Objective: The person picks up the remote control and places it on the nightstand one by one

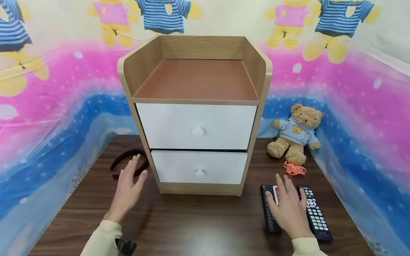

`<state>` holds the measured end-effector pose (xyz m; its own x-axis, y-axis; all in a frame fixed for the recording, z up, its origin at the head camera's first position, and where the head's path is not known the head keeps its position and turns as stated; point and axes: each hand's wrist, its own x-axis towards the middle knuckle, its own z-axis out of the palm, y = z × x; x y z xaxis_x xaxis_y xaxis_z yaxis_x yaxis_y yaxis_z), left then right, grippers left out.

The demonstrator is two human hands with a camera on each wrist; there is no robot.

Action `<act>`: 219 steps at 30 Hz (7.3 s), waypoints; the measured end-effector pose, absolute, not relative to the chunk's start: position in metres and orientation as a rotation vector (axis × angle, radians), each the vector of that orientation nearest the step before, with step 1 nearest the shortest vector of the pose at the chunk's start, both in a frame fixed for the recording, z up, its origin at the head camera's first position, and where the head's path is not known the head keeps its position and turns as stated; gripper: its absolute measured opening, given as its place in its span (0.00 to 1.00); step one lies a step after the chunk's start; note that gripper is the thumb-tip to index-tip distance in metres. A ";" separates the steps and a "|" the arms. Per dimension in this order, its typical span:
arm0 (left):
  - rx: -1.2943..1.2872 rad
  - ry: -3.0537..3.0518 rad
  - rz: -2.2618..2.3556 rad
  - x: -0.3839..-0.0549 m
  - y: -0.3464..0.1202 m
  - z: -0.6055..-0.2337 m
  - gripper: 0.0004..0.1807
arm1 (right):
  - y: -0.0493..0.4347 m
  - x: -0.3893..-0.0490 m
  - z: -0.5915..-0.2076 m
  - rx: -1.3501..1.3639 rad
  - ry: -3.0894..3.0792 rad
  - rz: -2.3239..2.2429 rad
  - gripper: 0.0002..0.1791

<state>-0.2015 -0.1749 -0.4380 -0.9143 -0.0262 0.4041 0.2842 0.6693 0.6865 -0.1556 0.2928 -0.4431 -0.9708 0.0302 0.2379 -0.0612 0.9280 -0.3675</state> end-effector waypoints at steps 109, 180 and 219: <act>-0.105 -2.298 -1.513 -0.226 -0.151 -0.416 0.25 | 0.233 -0.120 -0.266 0.491 -2.114 1.155 0.28; -0.097 -2.304 -1.422 -0.223 -0.146 -0.418 0.26 | 0.036 -0.300 -0.134 0.447 -2.558 2.004 0.17; -0.087 -2.298 -1.441 -0.223 -0.146 -0.417 0.25 | 0.136 -0.214 -0.158 0.654 -2.335 1.551 0.16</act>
